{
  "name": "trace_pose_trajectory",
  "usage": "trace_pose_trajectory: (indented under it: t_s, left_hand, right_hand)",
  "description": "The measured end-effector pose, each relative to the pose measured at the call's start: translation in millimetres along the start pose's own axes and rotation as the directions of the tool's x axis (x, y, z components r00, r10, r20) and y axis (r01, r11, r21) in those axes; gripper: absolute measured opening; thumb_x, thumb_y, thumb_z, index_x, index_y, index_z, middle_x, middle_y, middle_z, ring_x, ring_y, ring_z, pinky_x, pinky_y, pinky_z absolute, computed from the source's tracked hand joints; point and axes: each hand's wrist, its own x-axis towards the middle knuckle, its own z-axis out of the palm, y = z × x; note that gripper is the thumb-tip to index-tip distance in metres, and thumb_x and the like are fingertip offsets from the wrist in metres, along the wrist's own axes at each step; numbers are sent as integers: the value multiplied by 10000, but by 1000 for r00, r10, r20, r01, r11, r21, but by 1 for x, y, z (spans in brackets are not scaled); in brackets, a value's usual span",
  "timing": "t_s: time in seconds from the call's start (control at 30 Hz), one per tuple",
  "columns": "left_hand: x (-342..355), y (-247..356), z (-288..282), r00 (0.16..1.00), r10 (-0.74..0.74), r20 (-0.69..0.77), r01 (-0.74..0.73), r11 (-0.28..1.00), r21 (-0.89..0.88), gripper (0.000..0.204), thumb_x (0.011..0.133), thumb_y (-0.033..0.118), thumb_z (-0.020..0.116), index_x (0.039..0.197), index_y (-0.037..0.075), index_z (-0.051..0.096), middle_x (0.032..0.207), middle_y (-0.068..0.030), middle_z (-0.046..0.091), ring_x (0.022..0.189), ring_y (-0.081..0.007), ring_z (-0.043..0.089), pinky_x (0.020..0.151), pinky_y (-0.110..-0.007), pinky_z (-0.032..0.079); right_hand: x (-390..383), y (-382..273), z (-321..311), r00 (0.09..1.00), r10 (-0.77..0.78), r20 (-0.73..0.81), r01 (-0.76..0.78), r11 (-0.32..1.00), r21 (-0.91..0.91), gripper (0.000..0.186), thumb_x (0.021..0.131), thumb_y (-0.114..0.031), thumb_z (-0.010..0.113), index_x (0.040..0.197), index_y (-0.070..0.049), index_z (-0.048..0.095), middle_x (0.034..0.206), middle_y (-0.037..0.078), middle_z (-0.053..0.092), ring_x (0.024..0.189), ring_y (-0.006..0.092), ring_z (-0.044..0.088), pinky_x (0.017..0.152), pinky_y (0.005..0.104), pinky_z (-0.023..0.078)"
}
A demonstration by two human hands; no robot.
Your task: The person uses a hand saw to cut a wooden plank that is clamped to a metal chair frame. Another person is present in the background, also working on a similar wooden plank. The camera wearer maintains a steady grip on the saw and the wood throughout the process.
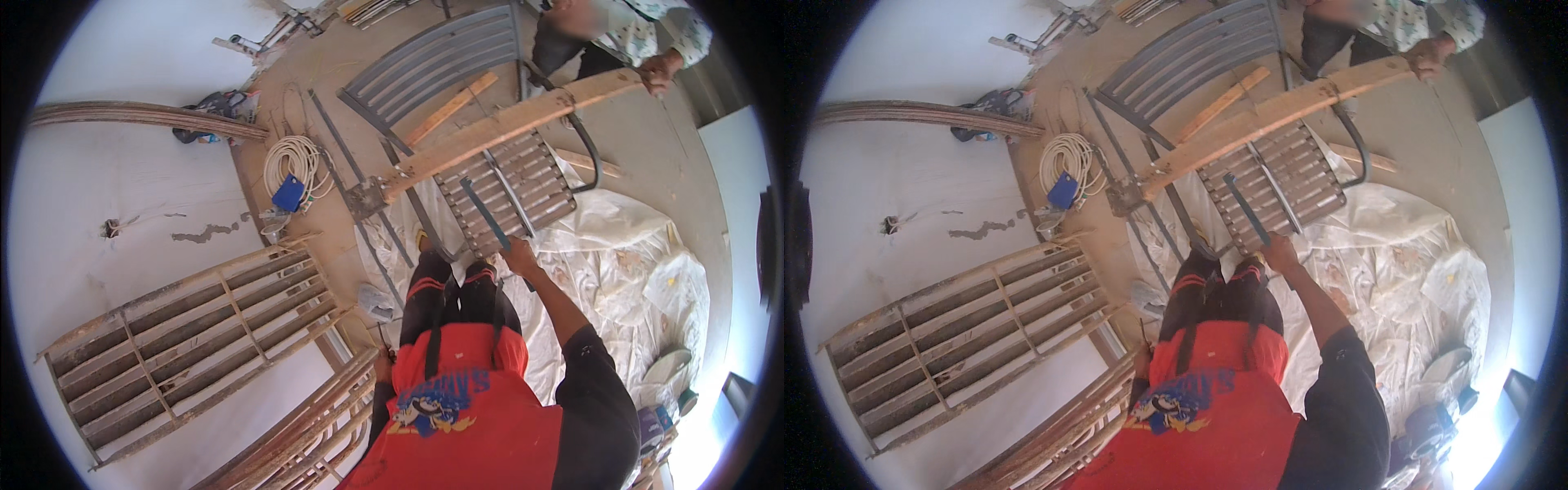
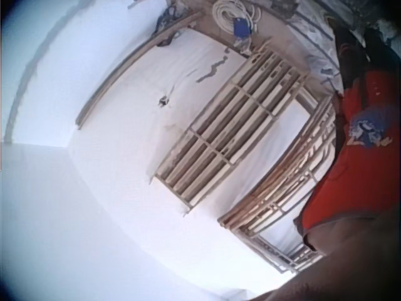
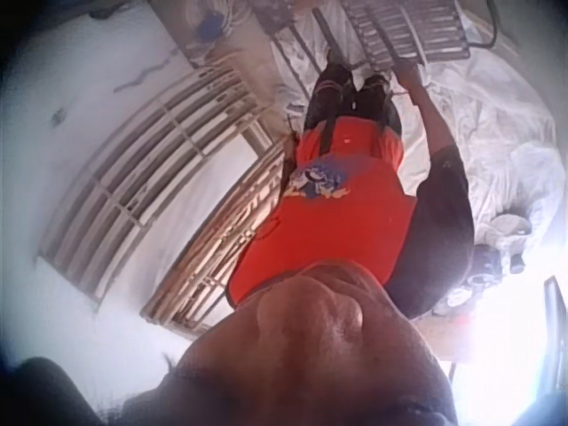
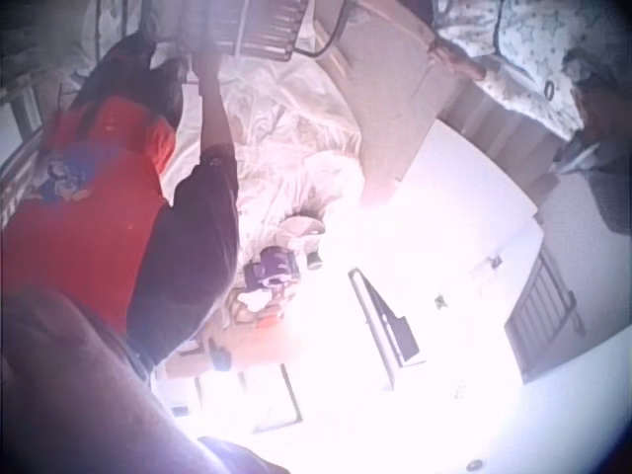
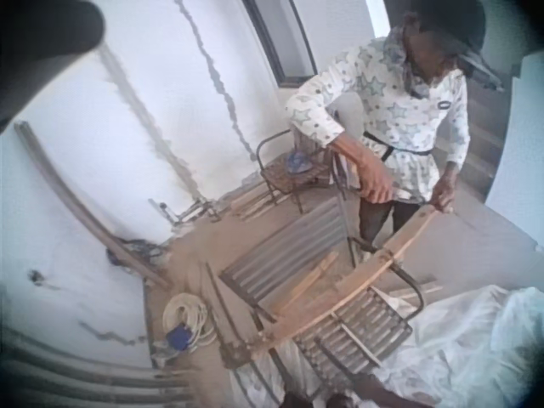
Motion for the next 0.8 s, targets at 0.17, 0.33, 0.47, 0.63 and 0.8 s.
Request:
trace_pose_trajectory:
  t_s: [0.17,0.33,0.47,0.63,0.8]
  left_hand:
    - [-66,40,-11,979,-202,-38,146,813,-563,347,954,347,414,993,28,543,700,-18,503,620,-131,496,582,-261,412]
    - [-99,15,-15,938,-345,-26,269,774,-573,274,957,273,429,962,19,534,702,-33,514,591,-128,489,546,-260,411]
    - [-111,-10,-23,911,-413,13,357,771,-527,305,958,305,427,962,22,539,711,-27,526,592,-115,491,542,-250,410]
    - [-120,88,-4,897,-439,-59,419,885,-202,368,963,346,407,986,11,555,710,0,516,586,-91,468,539,-238,391]
    - [-107,42,-21,946,-324,-19,323,945,-43,402,956,380,408,976,21,588,667,15,496,568,-81,460,539,-239,391]
  right_hand:
    - [58,19,36,1000,2,27,-3,998,56,322,759,-177,588,1025,-4,538,758,252,596,755,414,597,662,476,469]
    - [73,42,60,998,46,41,-50,994,97,327,765,-160,571,1057,-19,536,728,248,588,726,415,593,627,466,469]
    - [73,57,67,999,49,13,-51,992,115,332,768,-148,567,1075,-25,533,758,254,586,750,415,592,647,471,467]
    - [74,68,78,991,112,-75,-118,989,-90,339,762,-97,559,1095,-41,533,1008,240,517,852,410,580,711,474,482]
    - [85,75,90,963,181,-200,-242,906,-347,298,815,-48,476,1110,-52,522,1063,170,430,902,364,575,724,459,506]
